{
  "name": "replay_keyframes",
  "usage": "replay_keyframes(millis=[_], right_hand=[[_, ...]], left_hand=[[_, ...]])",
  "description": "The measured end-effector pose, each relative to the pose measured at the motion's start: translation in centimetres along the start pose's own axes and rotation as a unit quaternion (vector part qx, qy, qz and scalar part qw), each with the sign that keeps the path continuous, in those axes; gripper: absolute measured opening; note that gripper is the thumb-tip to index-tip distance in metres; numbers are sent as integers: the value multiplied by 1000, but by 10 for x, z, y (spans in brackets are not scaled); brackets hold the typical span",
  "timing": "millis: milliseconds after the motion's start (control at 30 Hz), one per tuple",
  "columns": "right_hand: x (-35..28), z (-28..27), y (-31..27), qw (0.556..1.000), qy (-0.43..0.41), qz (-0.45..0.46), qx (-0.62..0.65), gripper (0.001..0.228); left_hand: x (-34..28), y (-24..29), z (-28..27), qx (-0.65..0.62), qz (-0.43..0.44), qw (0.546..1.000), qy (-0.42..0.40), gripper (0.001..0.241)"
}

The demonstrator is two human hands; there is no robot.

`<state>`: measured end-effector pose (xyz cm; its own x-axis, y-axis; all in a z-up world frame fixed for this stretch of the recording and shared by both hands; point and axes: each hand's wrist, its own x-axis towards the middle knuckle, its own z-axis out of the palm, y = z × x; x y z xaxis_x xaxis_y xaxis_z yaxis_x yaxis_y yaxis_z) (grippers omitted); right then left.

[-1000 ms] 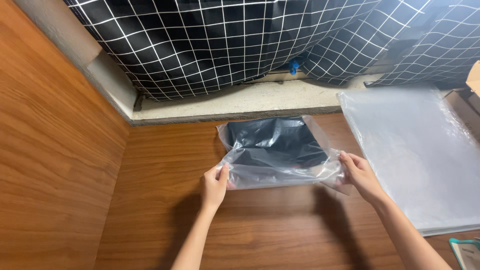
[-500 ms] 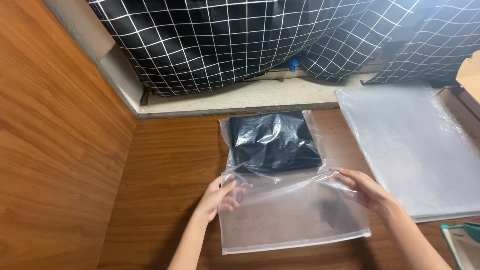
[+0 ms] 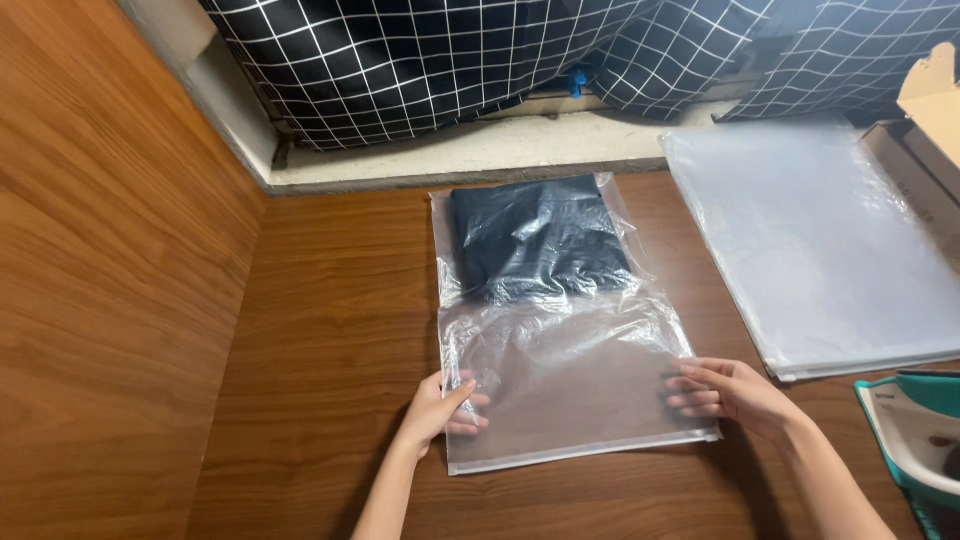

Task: The person removes a black t-shirt from a hanger and places it on a rack. They then move a cardboard box to a table, open it, and remove a plastic-wrapped t-shirt. The person unwraps the t-shirt, unfolds it, and smooths it out on the table.

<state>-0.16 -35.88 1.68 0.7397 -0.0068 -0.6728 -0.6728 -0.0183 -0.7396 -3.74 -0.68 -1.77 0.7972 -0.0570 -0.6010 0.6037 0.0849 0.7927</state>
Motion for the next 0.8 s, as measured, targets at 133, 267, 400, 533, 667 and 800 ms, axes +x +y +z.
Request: replay_keyframes(millis=[133, 267, 400, 533, 667, 800], right_hand=[[12, -29, 43, 999, -35, 10, -20, 36], [3, -32, 69, 1000, 12, 24, 13, 30], [11, -42, 99, 996, 55, -53, 37, 34], [10, -38, 106, 994, 72, -72, 50, 31], [13, -42, 110, 994, 45, -98, 31, 28], [7, -41, 107, 994, 14, -111, -3, 30]], left_hand=[[-3, -28, 0, -19, -14, 999, -27, 28], [-21, -38, 4, -12, -25, 997, -68, 35], [-39, -48, 11, -145, 7, 983, -117, 41], [-39, -88, 22, -327, 70, 909, -249, 57], [-41, -99, 50, -369, 117, 875, -291, 57], [-40, -88, 93, -332, 32, 917, -216, 60]])
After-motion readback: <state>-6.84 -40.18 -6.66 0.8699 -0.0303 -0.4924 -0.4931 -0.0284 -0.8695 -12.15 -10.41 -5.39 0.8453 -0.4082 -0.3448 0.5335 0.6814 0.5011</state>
